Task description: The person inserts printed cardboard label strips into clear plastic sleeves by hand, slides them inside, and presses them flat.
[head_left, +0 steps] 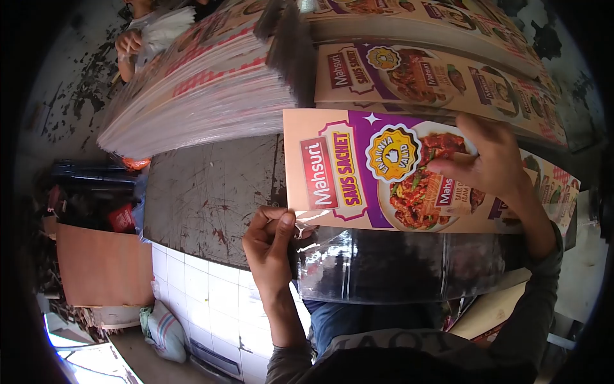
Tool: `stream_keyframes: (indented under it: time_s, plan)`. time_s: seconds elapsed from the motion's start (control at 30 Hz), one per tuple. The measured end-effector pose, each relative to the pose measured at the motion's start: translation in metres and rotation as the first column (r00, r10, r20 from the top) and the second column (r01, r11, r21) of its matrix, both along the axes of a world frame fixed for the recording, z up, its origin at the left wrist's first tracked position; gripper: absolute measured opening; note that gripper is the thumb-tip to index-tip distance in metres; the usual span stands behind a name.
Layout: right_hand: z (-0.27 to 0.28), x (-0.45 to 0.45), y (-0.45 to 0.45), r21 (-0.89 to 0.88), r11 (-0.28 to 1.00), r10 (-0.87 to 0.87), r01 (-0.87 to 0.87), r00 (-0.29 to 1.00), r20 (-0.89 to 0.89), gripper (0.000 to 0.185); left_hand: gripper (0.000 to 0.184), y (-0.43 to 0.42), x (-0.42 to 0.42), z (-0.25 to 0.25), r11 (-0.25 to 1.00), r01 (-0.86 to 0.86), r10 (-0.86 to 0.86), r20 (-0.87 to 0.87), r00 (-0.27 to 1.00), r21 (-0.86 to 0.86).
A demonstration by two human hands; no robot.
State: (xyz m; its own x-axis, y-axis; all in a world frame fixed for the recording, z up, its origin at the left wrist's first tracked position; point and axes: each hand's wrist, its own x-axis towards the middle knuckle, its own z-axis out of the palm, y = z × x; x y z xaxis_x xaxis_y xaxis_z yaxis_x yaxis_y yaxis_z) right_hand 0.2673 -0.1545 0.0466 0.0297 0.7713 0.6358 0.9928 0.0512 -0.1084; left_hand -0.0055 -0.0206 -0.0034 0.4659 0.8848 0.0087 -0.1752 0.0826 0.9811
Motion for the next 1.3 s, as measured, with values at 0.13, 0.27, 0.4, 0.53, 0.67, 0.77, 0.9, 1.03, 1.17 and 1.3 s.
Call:
stream_keyframes:
  time_s: [0.13, 0.27, 0.4, 0.53, 0.67, 0.77, 0.9, 1.03, 1.17, 1.3]
  plan:
    - [-0.002, 0.001, 0.000, -0.029, 1.000, 0.003, -0.003, 1.000, -0.020, 0.049, 0.009, 0.000, 0.000, -0.001, 1.000, 0.014, -0.013, 0.018, 1.000, -0.019]
    - [-0.003, 0.000, 0.000, -0.009, 1.000, 0.016, -0.016, 0.999, -0.047, 0.048, 0.009, -0.002, 0.001, 0.002, 1.000, -0.005, 0.005, 0.011, 1.000, 0.006]
    - [-0.004, 0.000, -0.001, -0.070, 0.997, 0.021, -0.026, 0.998, -0.065, 0.047, 0.008, -0.002, 0.001, 0.000, 1.000, -0.017, 0.017, 0.001, 1.000, 0.024]
    - [-0.004, 0.002, -0.004, -0.131, 0.989, 0.049, -0.062, 0.993, -0.105, 0.046, 0.008, -0.002, 0.001, 0.001, 0.999, -0.007, 0.009, -0.023, 1.000, 0.053]
    - [-0.005, -0.001, -0.005, -0.141, 0.989, 0.026, -0.044, 0.992, -0.121, 0.047, 0.010, -0.003, 0.003, -0.001, 0.998, -0.044, 0.046, -0.030, 0.998, 0.050]
    - [-0.008, -0.001, -0.004, -0.082, 0.995, 0.048, -0.056, 0.994, -0.095, 0.047, 0.009, -0.002, 0.000, -0.001, 0.997, -0.041, 0.046, -0.073, 0.996, 0.061]
    - [-0.008, -0.003, -0.004, -0.098, 0.995, 0.024, -0.030, 0.998, -0.065, 0.048, 0.009, -0.002, 0.001, 0.000, 0.995, -0.057, 0.068, -0.142, 0.988, 0.083]
    - [-0.010, -0.002, -0.003, -0.096, 0.994, 0.051, -0.055, 0.997, -0.051, 0.048, 0.009, -0.002, 0.001, 0.000, 0.996, -0.053, 0.062, -0.137, 0.989, 0.073]
    - [-0.013, -0.004, -0.002, -0.097, 0.993, 0.067, -0.070, 0.997, -0.034, 0.048, 0.009, -0.006, 0.004, -0.002, 0.981, -0.082, 0.118, -0.206, 0.971, 0.175]
    - [-0.016, -0.001, -0.005, -0.236, 0.971, -0.011, -0.020, 0.992, -0.129, 0.043, 0.011, -0.003, 0.003, 0.005, 0.964, -0.026, 0.115, -0.328, 0.938, 0.263]
